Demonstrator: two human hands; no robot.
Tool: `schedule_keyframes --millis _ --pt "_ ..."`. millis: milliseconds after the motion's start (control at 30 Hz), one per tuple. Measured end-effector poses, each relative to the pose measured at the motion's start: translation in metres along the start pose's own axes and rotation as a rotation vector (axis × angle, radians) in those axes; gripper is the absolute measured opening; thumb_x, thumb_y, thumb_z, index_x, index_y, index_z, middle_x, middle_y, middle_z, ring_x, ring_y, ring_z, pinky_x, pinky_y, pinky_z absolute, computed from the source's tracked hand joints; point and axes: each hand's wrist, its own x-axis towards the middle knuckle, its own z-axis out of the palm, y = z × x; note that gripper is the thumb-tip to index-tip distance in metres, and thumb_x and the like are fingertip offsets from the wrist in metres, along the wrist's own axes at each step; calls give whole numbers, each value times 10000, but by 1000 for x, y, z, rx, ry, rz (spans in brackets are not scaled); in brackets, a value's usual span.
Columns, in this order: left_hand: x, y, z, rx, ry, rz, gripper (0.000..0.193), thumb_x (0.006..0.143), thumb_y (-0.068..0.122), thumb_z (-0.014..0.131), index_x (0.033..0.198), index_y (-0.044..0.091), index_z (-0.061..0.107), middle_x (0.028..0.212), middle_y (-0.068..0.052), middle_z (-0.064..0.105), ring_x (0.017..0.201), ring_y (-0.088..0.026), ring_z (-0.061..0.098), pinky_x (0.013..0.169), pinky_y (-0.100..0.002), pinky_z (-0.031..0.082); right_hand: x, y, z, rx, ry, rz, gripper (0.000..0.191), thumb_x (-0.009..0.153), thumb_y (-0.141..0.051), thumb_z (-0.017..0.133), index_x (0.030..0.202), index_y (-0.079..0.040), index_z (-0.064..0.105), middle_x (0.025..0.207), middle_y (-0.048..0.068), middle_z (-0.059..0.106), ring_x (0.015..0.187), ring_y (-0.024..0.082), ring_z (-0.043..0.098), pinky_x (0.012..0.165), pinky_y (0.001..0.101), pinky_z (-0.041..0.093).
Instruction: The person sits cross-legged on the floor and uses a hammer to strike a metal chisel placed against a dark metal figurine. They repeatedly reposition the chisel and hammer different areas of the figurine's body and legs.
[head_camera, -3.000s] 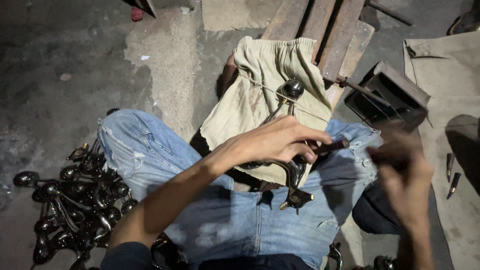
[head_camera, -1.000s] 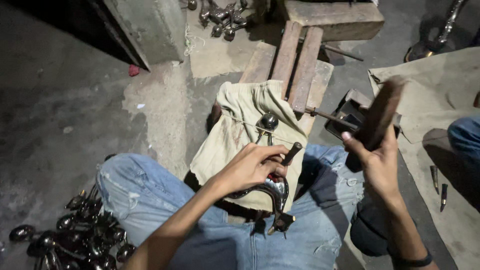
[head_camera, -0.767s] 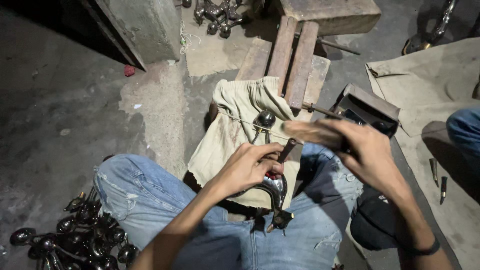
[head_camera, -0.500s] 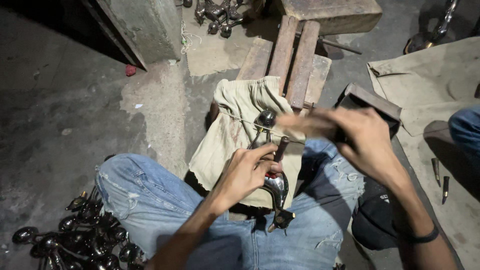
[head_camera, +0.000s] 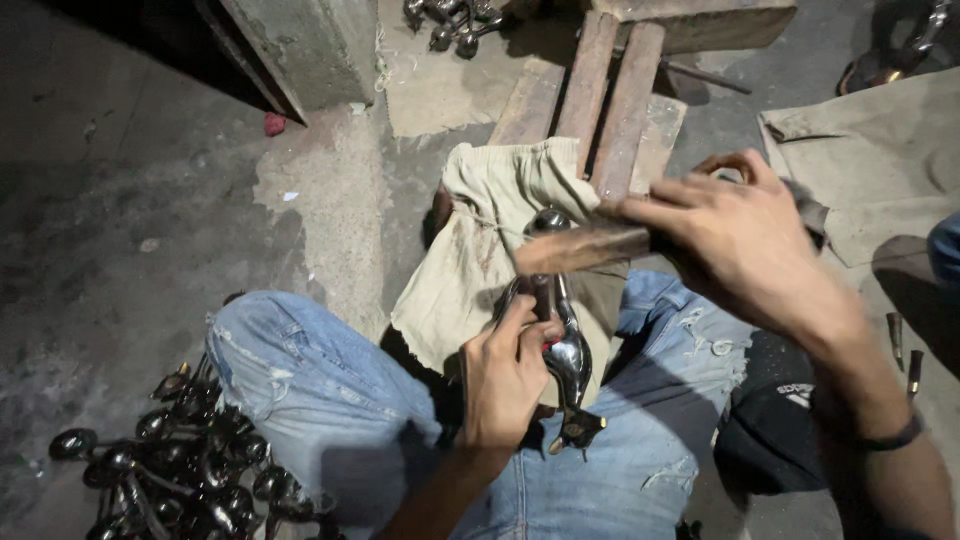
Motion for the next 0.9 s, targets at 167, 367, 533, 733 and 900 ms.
schedule_keyframes --millis 167,367,533,733,900 --pt "-8 0 5 30 132 37 139 927 1 606 1060 0 646 873 -118 789 831 -284 787 736 -374 601 14 -7 -7 -240 -33 -30 807 806 -142 710 1560 -314 479 1248 97 710 1072 243 698 1022 508 460" --pt "-15 5 4 12 182 -29 162 903 19 681 1057 -9 640 861 -116 771 788 -280 768 695 -373 581 29 -17 -15 -166 74 -214 635 897 -154 647 1503 -287 514 1256 106 709 1023 268 707 1035 519 457" --pt "-19 11 3 -73 162 -123 61 927 57 680 942 18 635 853 -95 782 758 -217 795 638 -330 591 33 -31 -23 -342 -59 -220 739 841 -100 651 1519 -349 493 1163 66 711 987 260 717 998 521 489" --pt "-15 2 0 51 155 -112 113 896 115 747 972 39 711 854 -105 785 725 -200 774 601 -326 566 10 -38 -33 -320 56 -199 772 772 -89 725 1486 -269 493 1212 93 706 1007 273 739 819 460 579" --pt "20 -10 -23 -276 -60 -72 230 980 164 720 1141 12 658 1002 -64 784 913 -145 781 792 -291 623 -49 -27 -4 391 318 164 695 765 24 725 1431 -68 551 1246 172 702 1126 287 713 933 395 551"
